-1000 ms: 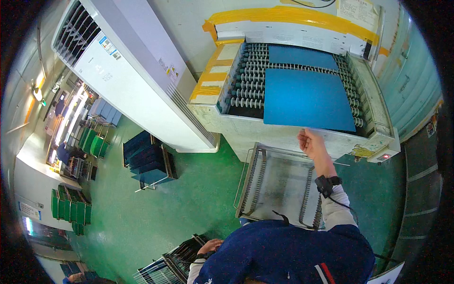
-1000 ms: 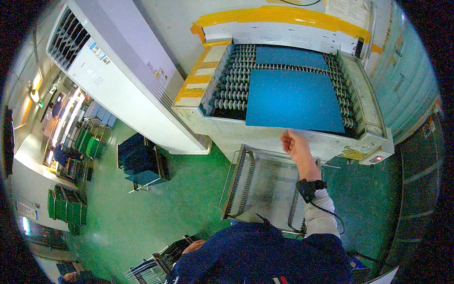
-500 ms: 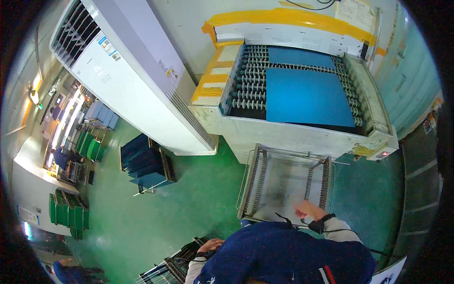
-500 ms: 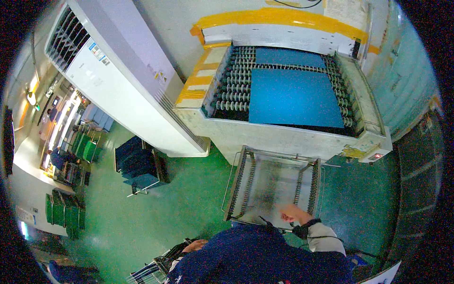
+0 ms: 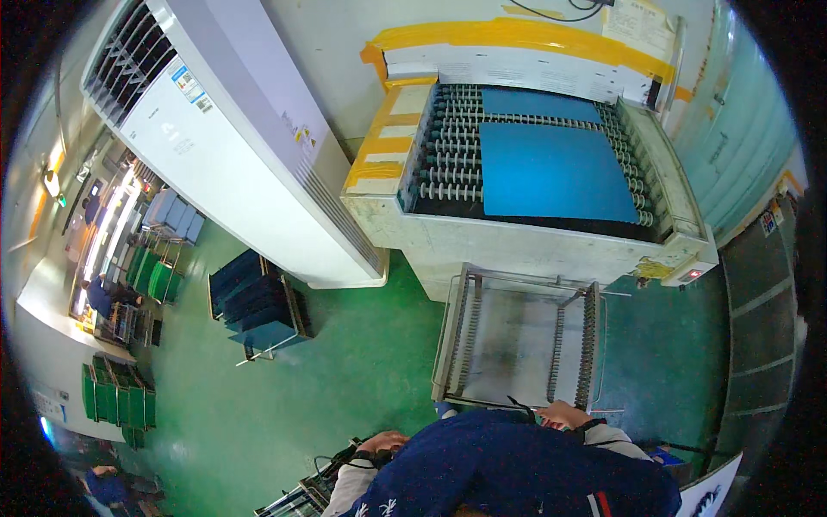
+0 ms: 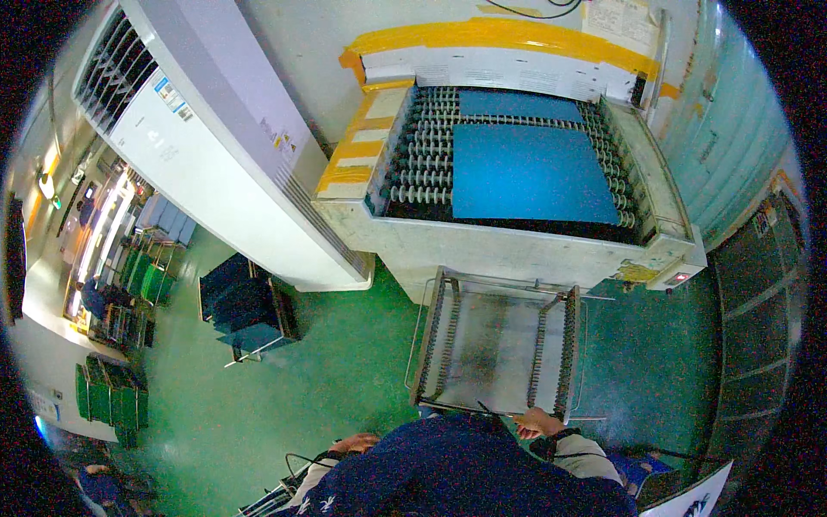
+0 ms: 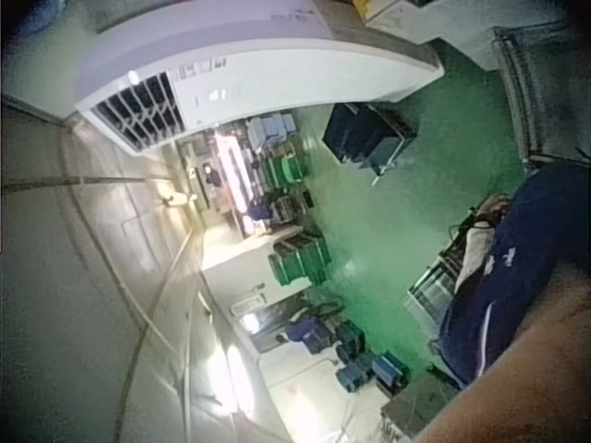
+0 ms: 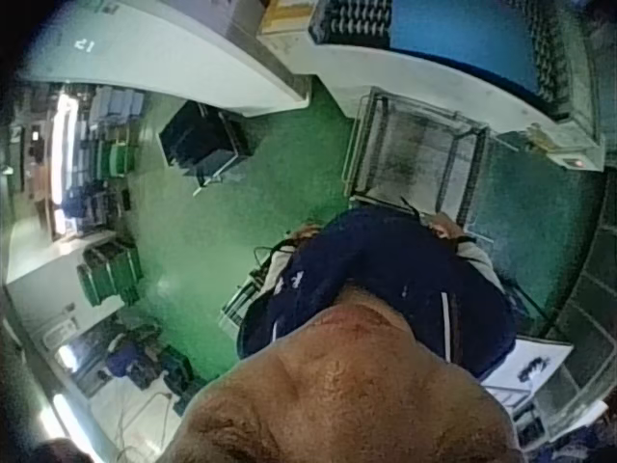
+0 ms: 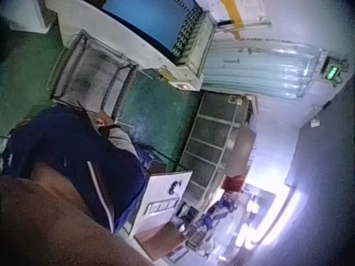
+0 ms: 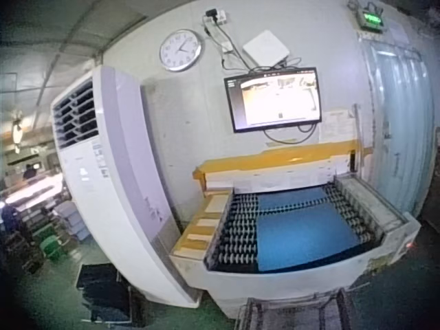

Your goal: Moving processed blue sheets from an industrial machine output to a vertical storage rack.

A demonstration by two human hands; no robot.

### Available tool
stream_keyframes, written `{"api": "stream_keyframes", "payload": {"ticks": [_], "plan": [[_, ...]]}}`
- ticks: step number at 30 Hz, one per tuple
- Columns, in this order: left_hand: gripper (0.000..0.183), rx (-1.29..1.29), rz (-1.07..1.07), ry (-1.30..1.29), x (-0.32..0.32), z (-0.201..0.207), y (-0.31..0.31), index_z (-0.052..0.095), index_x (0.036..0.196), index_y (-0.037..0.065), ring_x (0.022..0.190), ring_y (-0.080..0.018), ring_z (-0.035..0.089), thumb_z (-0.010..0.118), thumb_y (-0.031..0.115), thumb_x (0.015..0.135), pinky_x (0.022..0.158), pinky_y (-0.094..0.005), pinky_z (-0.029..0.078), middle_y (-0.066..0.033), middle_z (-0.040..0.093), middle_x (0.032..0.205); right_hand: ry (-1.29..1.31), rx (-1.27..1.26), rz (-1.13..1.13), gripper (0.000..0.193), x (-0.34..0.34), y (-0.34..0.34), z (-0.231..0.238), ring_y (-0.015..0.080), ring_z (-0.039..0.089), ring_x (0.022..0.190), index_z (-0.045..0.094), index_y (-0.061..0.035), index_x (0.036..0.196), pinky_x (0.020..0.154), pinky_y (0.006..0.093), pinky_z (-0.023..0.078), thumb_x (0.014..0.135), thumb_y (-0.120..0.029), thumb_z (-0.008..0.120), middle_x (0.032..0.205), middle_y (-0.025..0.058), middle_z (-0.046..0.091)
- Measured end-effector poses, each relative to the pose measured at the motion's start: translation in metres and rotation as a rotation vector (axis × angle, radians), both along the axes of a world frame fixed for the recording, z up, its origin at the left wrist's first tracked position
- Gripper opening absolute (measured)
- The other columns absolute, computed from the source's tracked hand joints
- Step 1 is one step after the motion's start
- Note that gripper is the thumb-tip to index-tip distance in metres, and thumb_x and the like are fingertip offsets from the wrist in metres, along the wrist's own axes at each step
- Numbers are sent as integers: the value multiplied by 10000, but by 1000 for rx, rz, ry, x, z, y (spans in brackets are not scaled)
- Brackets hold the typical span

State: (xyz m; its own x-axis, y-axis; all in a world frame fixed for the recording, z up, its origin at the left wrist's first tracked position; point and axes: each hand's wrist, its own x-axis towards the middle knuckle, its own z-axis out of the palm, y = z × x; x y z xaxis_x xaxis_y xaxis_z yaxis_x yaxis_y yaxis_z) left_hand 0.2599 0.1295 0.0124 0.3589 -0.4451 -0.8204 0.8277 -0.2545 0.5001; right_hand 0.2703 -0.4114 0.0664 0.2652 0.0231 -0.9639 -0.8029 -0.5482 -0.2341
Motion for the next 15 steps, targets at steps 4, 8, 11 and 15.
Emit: {"api": "stream_keyframes", "payload": {"ticks": [4, 8, 11, 15], "plan": [[210, -26, -123, 141, 18, 23, -4, 636, 925, 61, 767, -127, 567, 653, 230, 801, 622, -252, 443, -27, 588, 825, 83, 214, -212, 472, -8, -8, 1, 135, 545, 647, 674, -44, 879, 567, 277, 428, 806, -501, 581, 758, 39, 628], [171, 18, 47, 185, 37, 36, 6, 630, 932, 55, 759, -146, 583, 635, 166, 803, 614, -256, 470, -37, 594, 830, 54, 249, -270, 448, -11, 2, 35, 121, 536, 681, 663, -45, 898, 562, 265, 406, 828, -477, 567, 820, 32, 631], [202, -425, 43, 114, 62, -9, 26, 614, 984, 59, 772, -163, 596, 625, 130, 795, 647, -275, 497, -41, 604, 850, 124, 217, -354, 427, -30, -7, -9, 110, 525, 696, 662, -46, 876, 532, 271, 379, 848, -457, 550, 829, 24, 622], [341, -153, -155, -213, 118, 0, 2, 557, 1106, 67, 847, -149, 575, 640, 188, 798, 698, -277, 491, -31, 597, 937, -143, 393, -145, 387, -16, 6, 18, 104, 506, 629, 643, -12, 828, 490, 283, 354, 875, -382, 542, 749, 38, 600]]}}
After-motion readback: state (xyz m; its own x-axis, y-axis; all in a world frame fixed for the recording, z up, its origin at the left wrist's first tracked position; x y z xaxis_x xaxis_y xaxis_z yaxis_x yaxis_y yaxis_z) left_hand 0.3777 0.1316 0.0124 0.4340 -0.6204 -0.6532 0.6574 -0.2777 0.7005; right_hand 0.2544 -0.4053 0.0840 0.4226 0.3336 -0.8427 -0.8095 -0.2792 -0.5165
